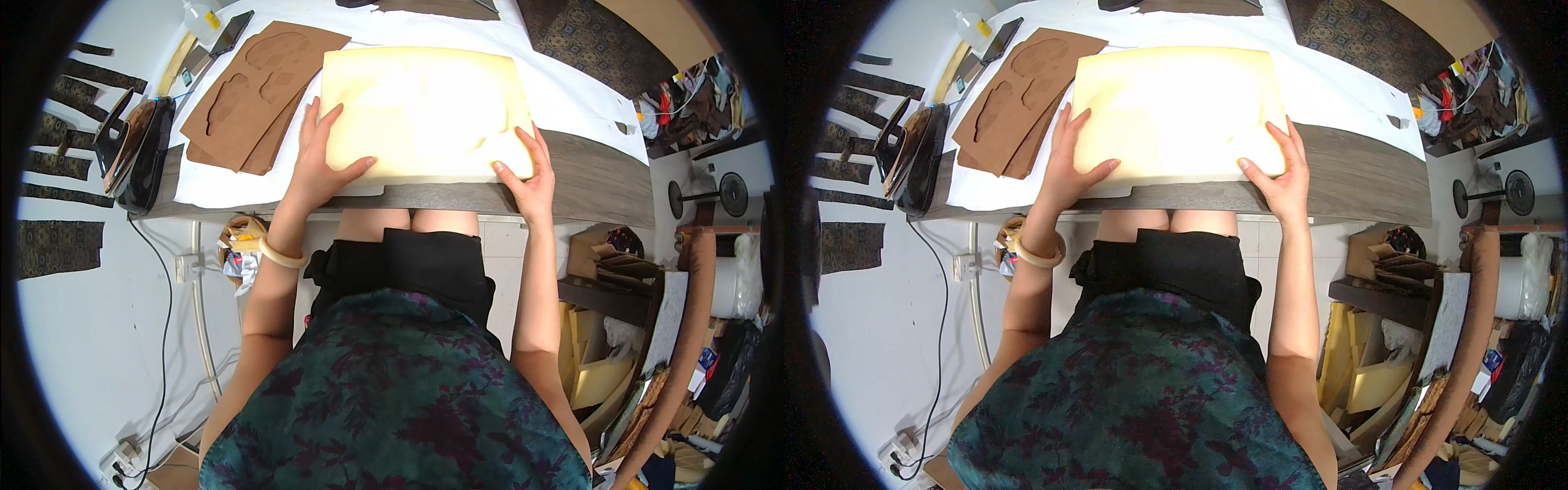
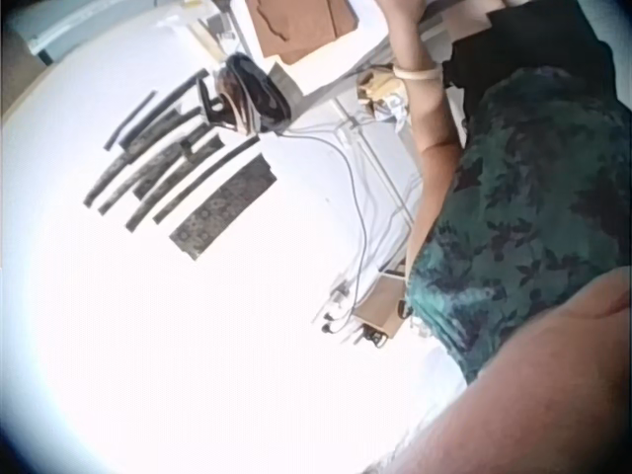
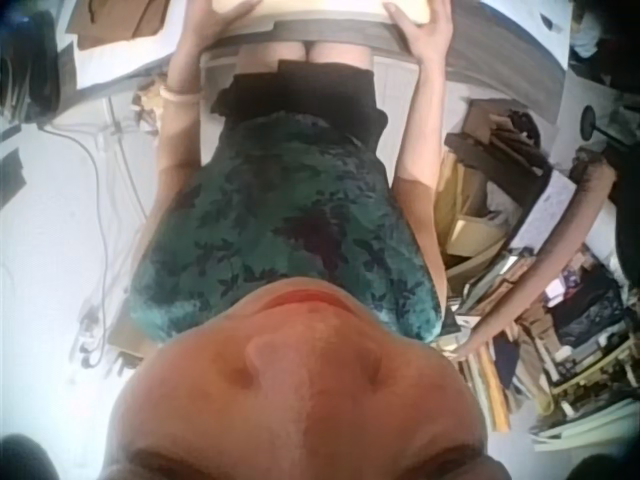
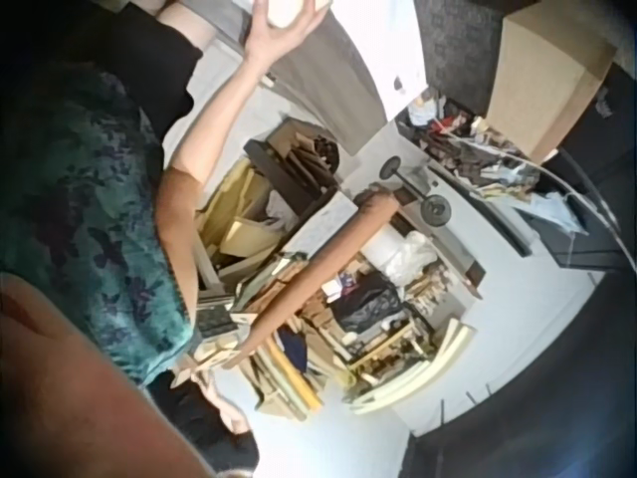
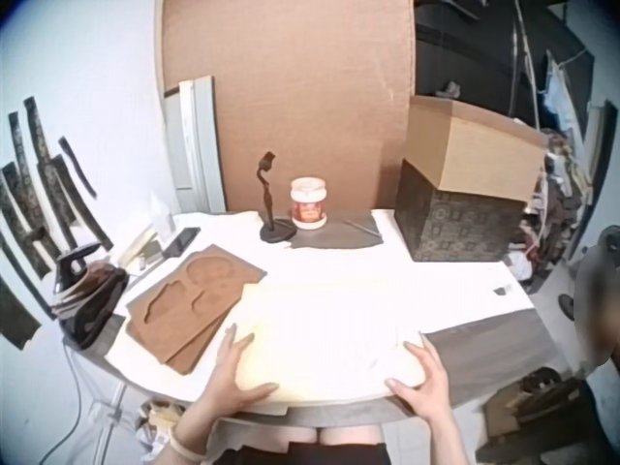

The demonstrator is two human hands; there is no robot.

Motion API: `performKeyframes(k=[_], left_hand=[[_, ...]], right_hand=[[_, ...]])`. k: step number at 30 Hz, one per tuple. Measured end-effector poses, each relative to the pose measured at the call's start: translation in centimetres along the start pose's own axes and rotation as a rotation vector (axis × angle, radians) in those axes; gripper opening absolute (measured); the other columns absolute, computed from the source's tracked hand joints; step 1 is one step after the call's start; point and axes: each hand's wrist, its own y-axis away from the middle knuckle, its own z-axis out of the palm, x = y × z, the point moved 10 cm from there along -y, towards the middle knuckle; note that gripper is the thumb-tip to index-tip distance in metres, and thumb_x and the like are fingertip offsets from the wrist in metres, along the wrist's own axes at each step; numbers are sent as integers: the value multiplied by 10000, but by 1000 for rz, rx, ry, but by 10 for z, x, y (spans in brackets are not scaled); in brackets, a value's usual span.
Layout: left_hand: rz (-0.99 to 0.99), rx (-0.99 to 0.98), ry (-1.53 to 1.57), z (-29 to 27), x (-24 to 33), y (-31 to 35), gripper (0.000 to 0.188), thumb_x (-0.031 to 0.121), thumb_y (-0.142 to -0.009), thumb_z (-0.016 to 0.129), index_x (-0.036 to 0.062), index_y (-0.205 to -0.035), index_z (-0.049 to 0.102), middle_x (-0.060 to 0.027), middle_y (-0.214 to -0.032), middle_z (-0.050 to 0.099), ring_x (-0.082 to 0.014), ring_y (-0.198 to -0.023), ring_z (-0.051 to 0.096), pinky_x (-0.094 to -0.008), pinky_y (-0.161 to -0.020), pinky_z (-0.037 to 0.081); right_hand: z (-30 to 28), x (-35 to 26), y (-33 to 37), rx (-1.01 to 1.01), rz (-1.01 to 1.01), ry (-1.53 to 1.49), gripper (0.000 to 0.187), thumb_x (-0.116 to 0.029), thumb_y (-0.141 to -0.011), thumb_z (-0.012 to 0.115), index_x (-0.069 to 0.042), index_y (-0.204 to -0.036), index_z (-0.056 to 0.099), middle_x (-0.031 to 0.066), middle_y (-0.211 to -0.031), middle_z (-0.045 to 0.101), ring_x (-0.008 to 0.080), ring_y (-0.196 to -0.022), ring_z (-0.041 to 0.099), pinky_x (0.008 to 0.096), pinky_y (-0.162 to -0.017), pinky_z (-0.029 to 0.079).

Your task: The person assembles foam pieces by applying glue to the edges and pressing them together. They handle a rectangular foam board and smaller foam cutouts, aligning and bonding them on a workbench.

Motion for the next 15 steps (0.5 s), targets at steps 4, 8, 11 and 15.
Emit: performKeyframes(k=[4, 8, 11, 15], left_hand=[[215, -23, -32, -9, 63, -5, 517, 138, -800, 927, 29, -1258, 716, -217, -1426, 596, -393, -1362, 553, -439, -1101, 493], [196, -101, 187, 19, 86, -12, 248, 30, -787, 887, 38, -1009, 777, -87, -1082, 709, -308, -1036, 642, -403, -930, 533], [185, -83, 131, 31, 78, -13, 191, 36, -810, 881, 20, -958, 761, -87, -1042, 703, -283, -965, 640, -383, -863, 538], [220, -51, 29, 36, 89, -13, 117, 8, -887, 806, -2, -913, 692, -92, -986, 690, -247, -919, 652, -342, -823, 543]], right_hand=[[-2, 2, 2, 7, 3, 12, 763, -304, -804, 962, -89, -1468, 654, 239, -1675, 414, 357, -1486, 506, 470, -1146, 509], [-1, 0, 1, 10, 4, -4, 763, -309, -803, 965, -77, -1461, 658, 241, -1669, 423, 357, -1483, 509, 468, -1149, 504], [-3, -1, 0, 13, -3, -6, 763, -309, -802, 966, -71, -1459, 659, 241, -1668, 425, 357, -1483, 508, 467, -1156, 495], [-3, 2, 0, 19, -3, -20, 759, -304, -799, 966, -71, -1455, 663, 239, -1665, 432, 358, -1485, 505, 467, -1170, 479]])
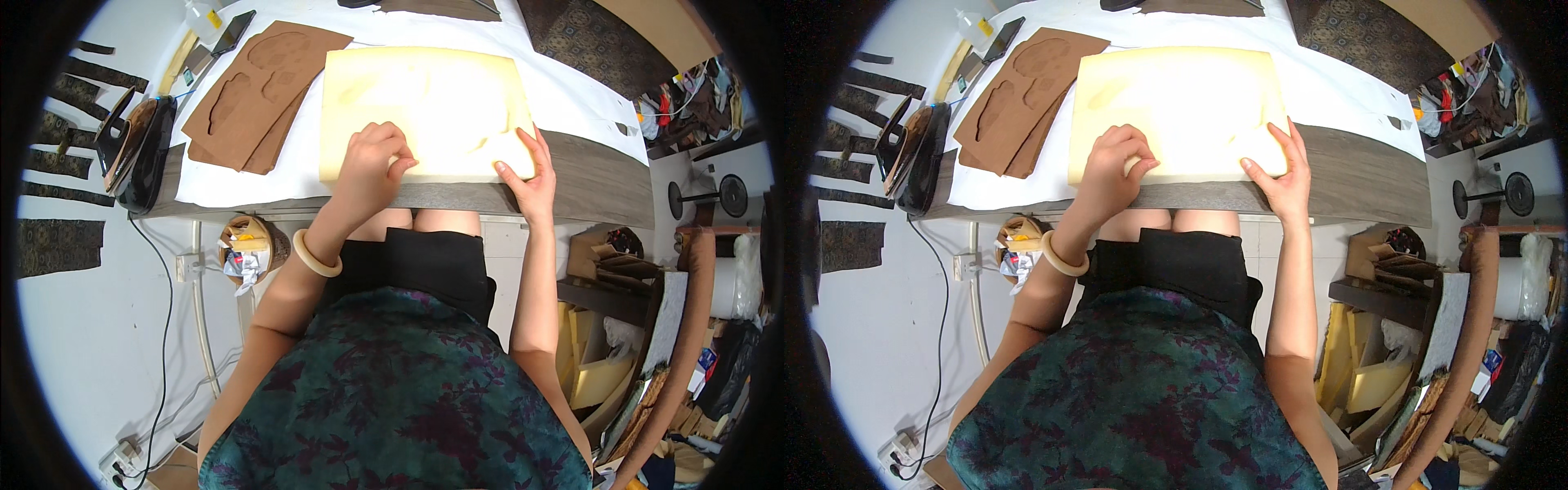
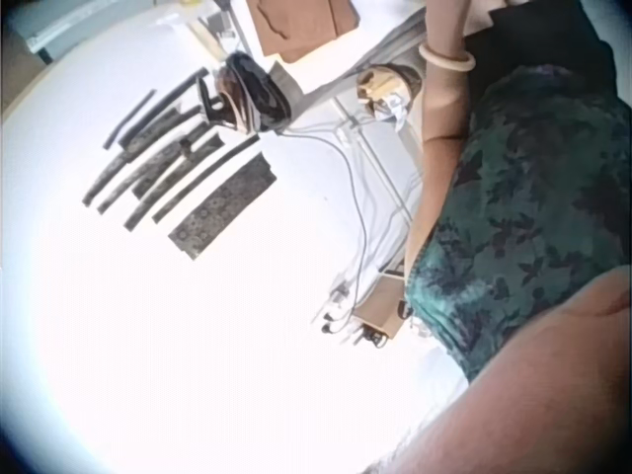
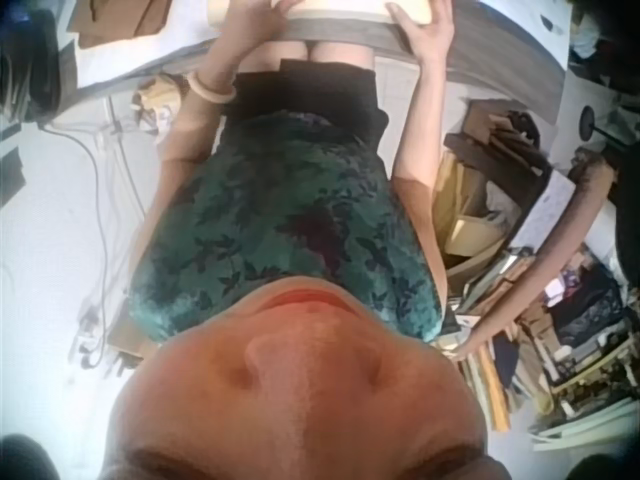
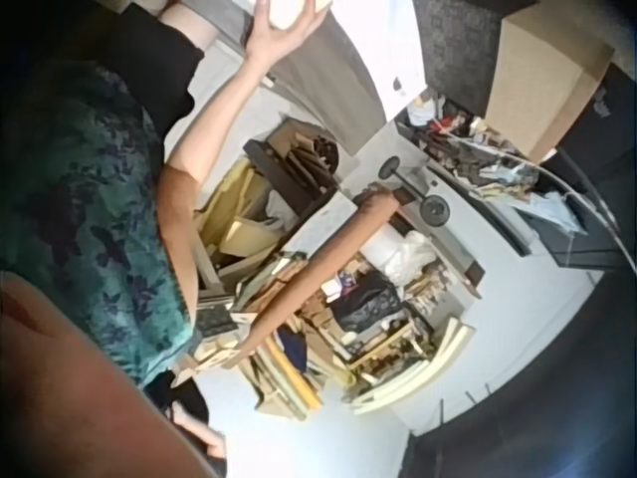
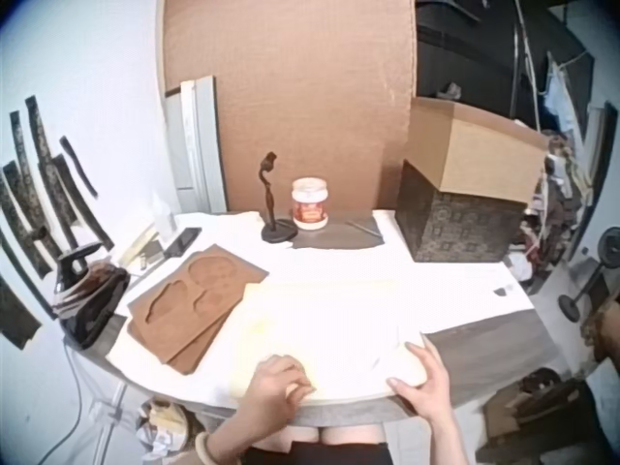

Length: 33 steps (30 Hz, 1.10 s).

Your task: The person assembles foam pieces by applying glue to the edges and pressing them together. They handle a rectangular foam board and smaller foam cutouts, aligning and bonding them on a workbench.

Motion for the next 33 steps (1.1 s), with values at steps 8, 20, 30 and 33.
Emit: performKeyframes(k=[8, 20, 30, 33], left_hand=[[-676, 558, 588, -76, -120, 66, 70, 35, -1013, 723, -13, -1061, 705, -10, -890, 681, -77, -794, 618, -225, -739, 518], [-446, 202, -117, -68, -89, 35, 92, 40, -930, 761, -22, -880, 716, -149, -890, 679, -281, -770, 649, -369, -720, 530], [-311, 103, 54, -32, -49, -25, 131, 90, -906, 793, -30, -896, 739, -145, -859, 665, -316, -869, 642, -421, -781, 524], [-348, 28, -20, -11, -54, -23, 132, 89, -889, 806, -28, -890, 745, -140, -859, 666, -314, -863, 637, -417, -783, 520]], right_hand=[[-1, 4, 2, 10, 22, 13, 742, -279, -791, 964, -97, -1450, 676, 222, -1662, 446, 349, -1487, 505, 466, -1175, 475], [-1, 0, 3, 3, 14, 32, 753, -296, -794, 968, -97, -1456, 669, 224, -1669, 434, 348, -1481, 512, 457, -1160, 496], [-1, 4, 2, 5, 27, -18, 762, -324, -792, 969, -85, -1451, 670, 230, -1659, 445, 356, -1488, 504, 471, -1169, 480], [0, 3, 1, 3, -2, -24, 756, -324, -794, 967, -88, -1449, 671, 225, -1660, 447, 356, -1488, 506, 475, -1171, 478]])
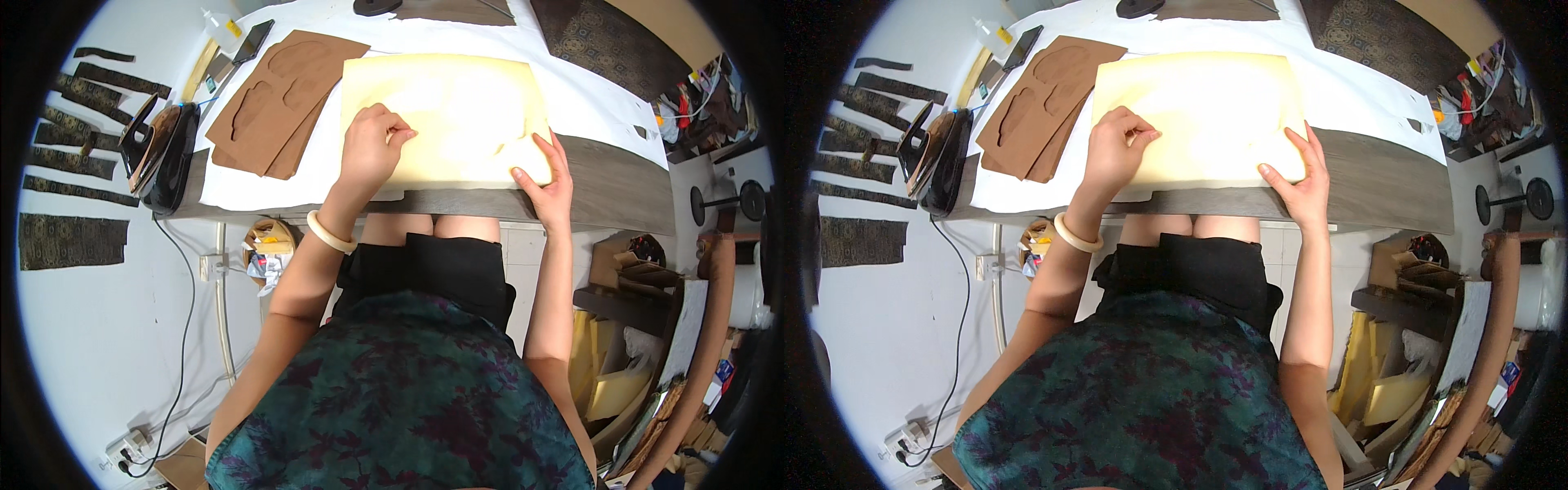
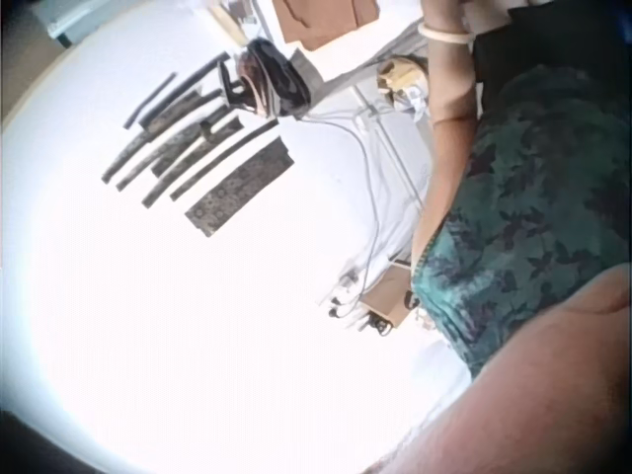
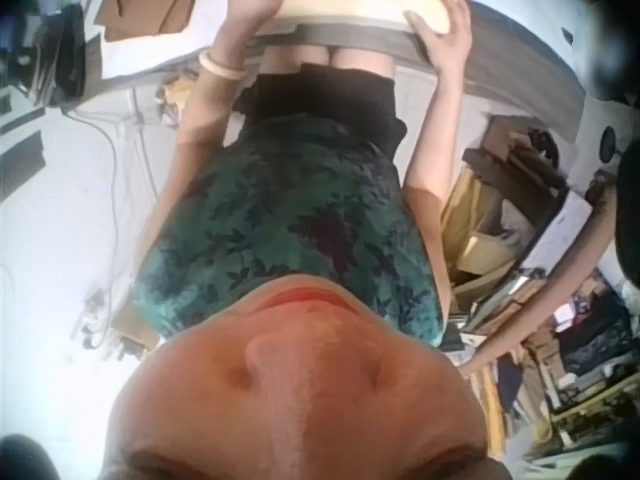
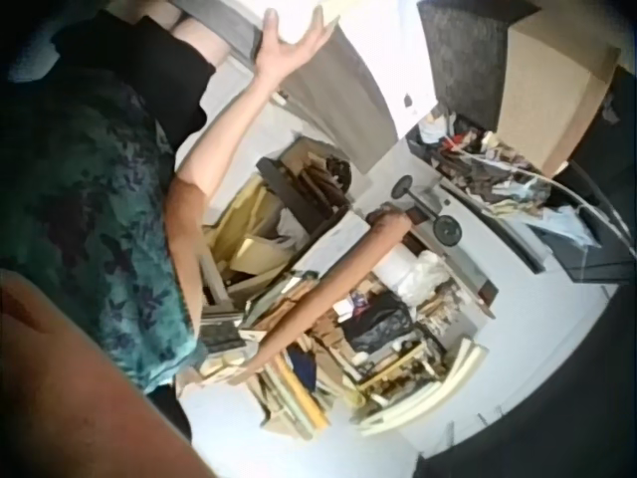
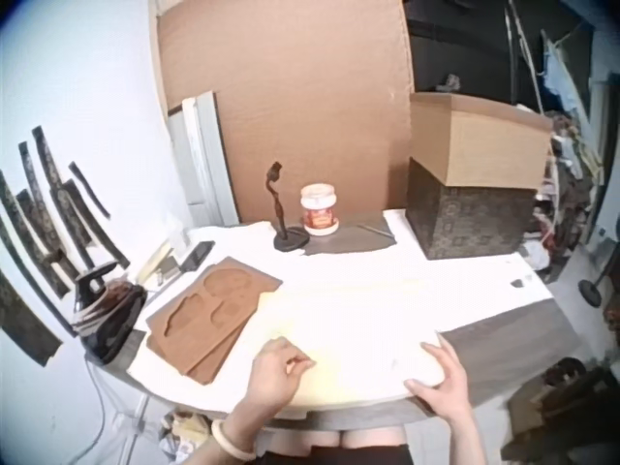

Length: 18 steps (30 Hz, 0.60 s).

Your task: The person assembles foam pieces by applying glue to the edges and pressing them together. They handle a rectangular foam board and smaller foam cutouts, aligning and bonding them on a workbench.

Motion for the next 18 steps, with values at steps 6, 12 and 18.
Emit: performKeyframes(k=[6, 12, 18], left_hand=[[25, 76, 2, -5, -2, 0, 81, 83, -999, 658, 3, -983, 659, -189, -899, 657, -405, -870, 625, -469, -797, 525], [-189, 482, 58, -134, -80, 74, 295, 235, -1161, 486, 20, -971, 556, -1, -792, 473, -104, -743, 418, -298, -653, 403], [-566, 479, -351, -205, -182, 234, 540, 363, -1128, 570, -44, -775, 618, -101, -520, 495, -227, -524, 514, -424, -572, 458]], right_hand=[[0, -7, -3, -20, 37, 58, 752, -317, -795, 969, -88, -1446, 672, 214, -1662, 449, 349, -1500, 495, 482, -1179, 475], [1, -4, -1, -8, 21, 19, 750, -306, -789, 972, -97, -1445, 676, 210, -1659, 454, 350, -1494, 503, 481, -1176, 481], [-2, -6, 1, 6, 32, 49, 746, -282, -783, 974, -93, -1441, 678, 213, -1651, 464, 340, -1476, 523, 473, -1167, 487]])
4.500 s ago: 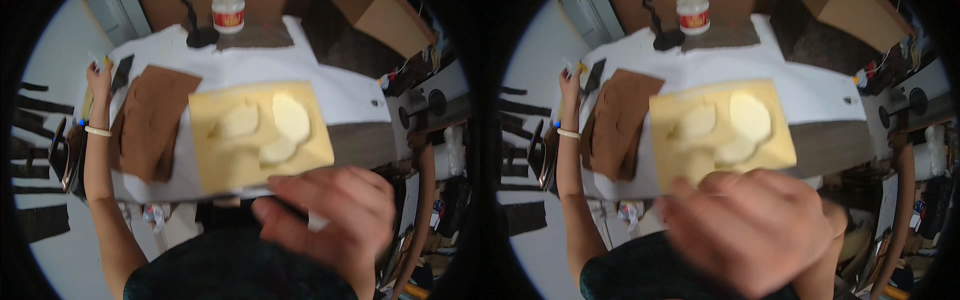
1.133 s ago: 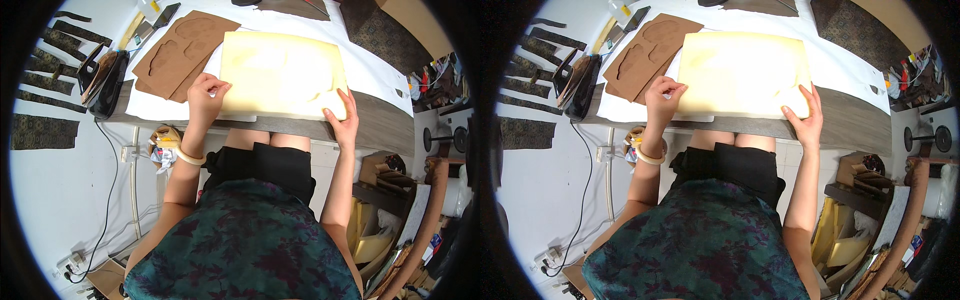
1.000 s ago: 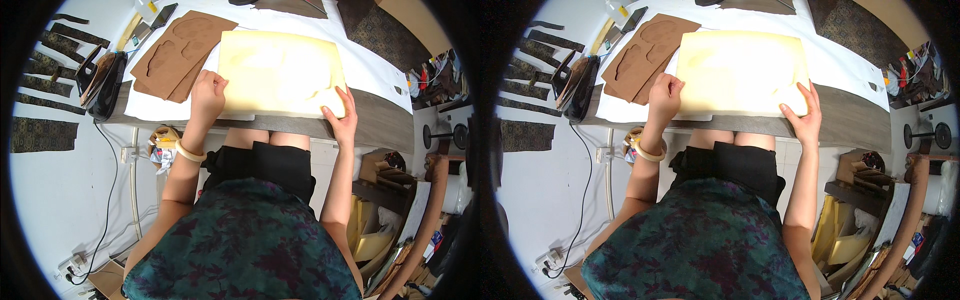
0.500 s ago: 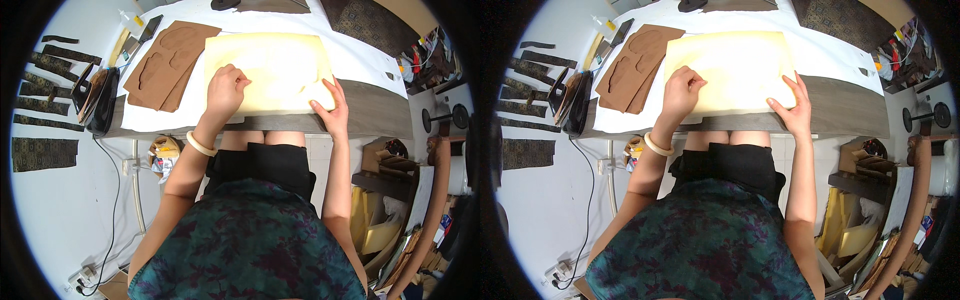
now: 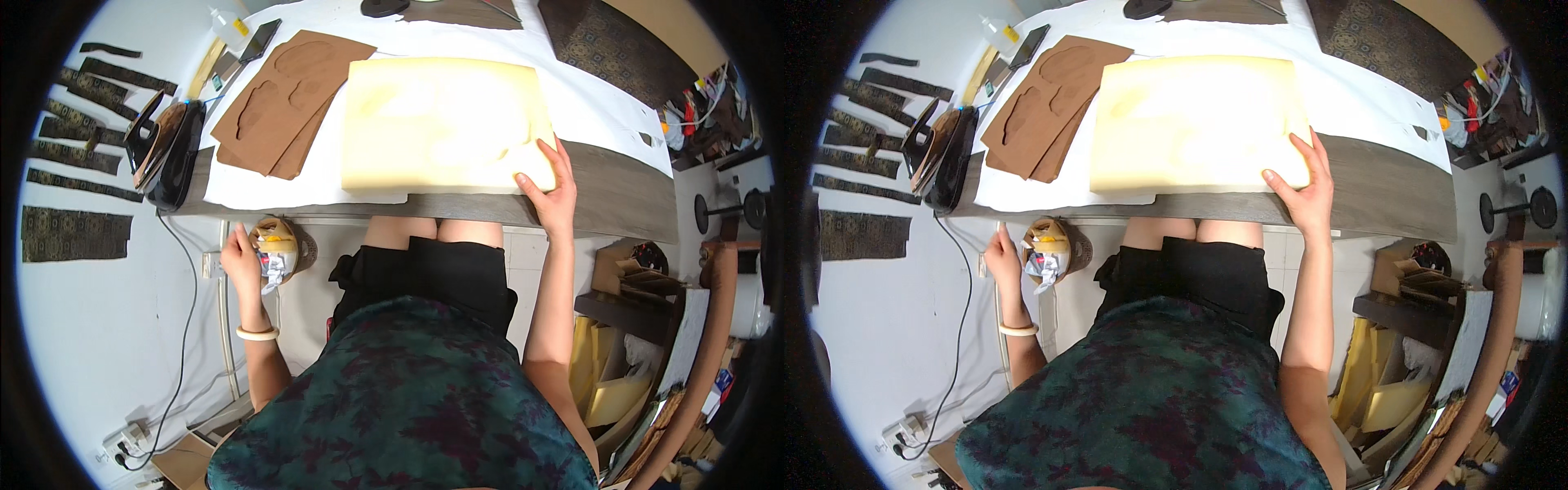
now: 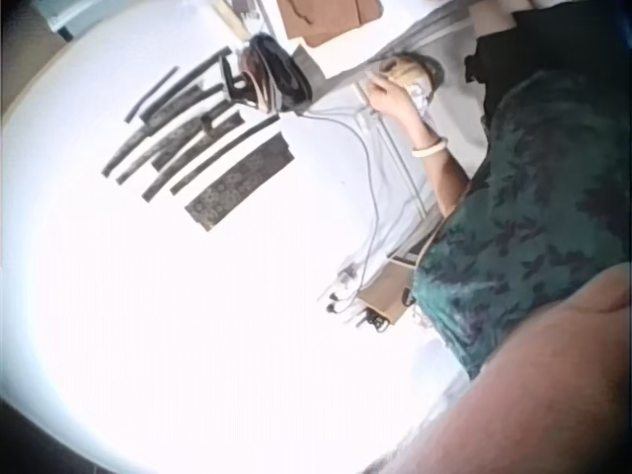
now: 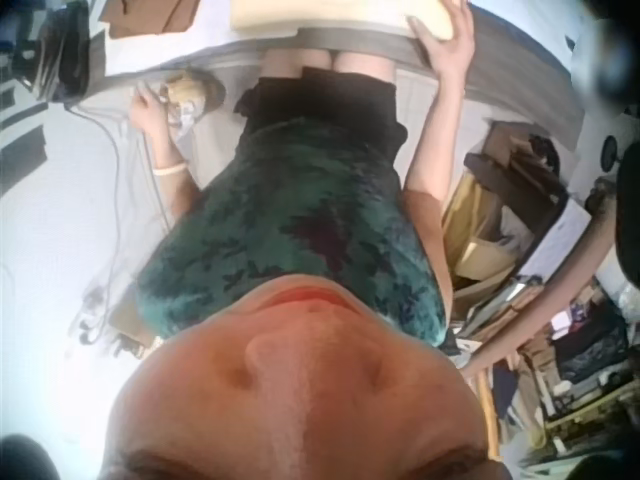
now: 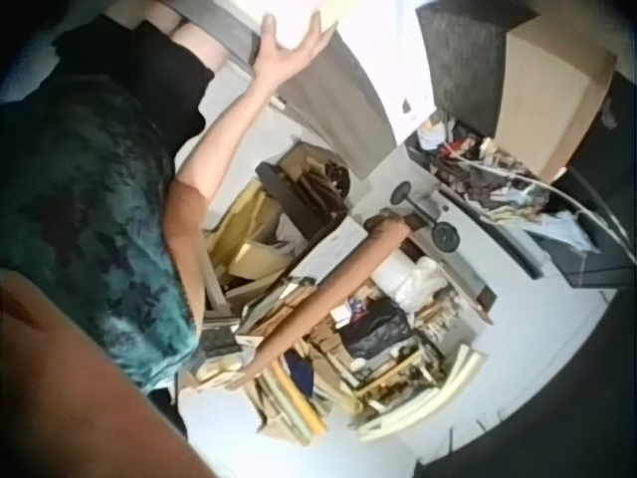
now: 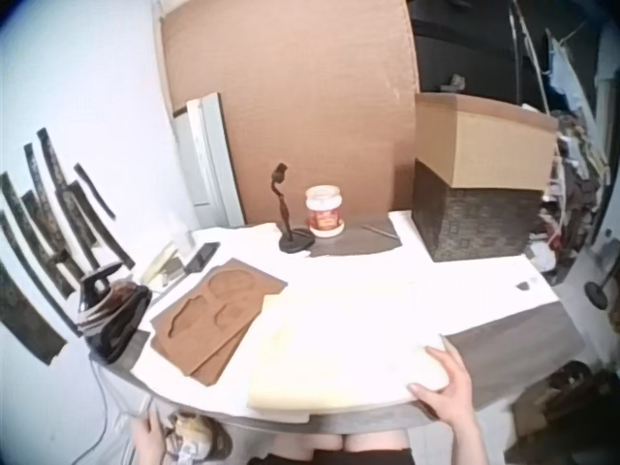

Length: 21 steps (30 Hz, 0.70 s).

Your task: The person assembles foam pieces by applying glue to the edges and pressing them together. They handle a rectangular foam board and smaller foam cutouts, aligning and bonding them on a workbench.

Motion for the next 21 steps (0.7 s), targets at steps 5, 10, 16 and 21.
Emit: performKeyframes(k=[5, 10, 16, 21], left_hand=[[-213, -626, -849, 27, -63, 68, 1114, 253, -819, 909, 139, -1703, 241, -238, -1646, 444, -494, -1371, 548, -509, -1092, 496], [379, -190, 102, 21, 167, 21, 426, 120, -946, 795, -20, -1331, 681, -207, -1295, 714, -386, -1187, 690, -447, -1035, 535], [598, -534, 512, 117, 316, 5, 186, 16, -886, 832, -23, -1061, 782, -114, -1031, 731, -221, -888, 695, -326, -814, 558], [508, -638, 399, 175, 316, 5, 128, 66, -878, 848, -18, -968, 817, -130, -983, 730, -253, -853, 704, -357, -795, 577]], right_hand=[[-1, 2, 0, 4, -8, 12, 745, -315, -796, 963, -89, -1445, 676, 217, -1660, 454, 339, -1478, 520, 457, -1164, 488], [-3, 4, 1, -1, -21, -3, 745, -311, -803, 961, -87, -1451, 670, 229, -1654, 454, 347, -1473, 522, 456, -1159, 492], [4, 4, -4, -13, -36, -50, 740, -315, -801, 963, -91, -1445, 675, 225, -1653, 457, 349, -1492, 502, 475, -1177, 470], [2, 0, -3, -2, -39, 9, 750, -320, -779, 976, -115, -1439, 685, 227, -1658, 452, 352, -1506, 489, 475, -1190, 456]])
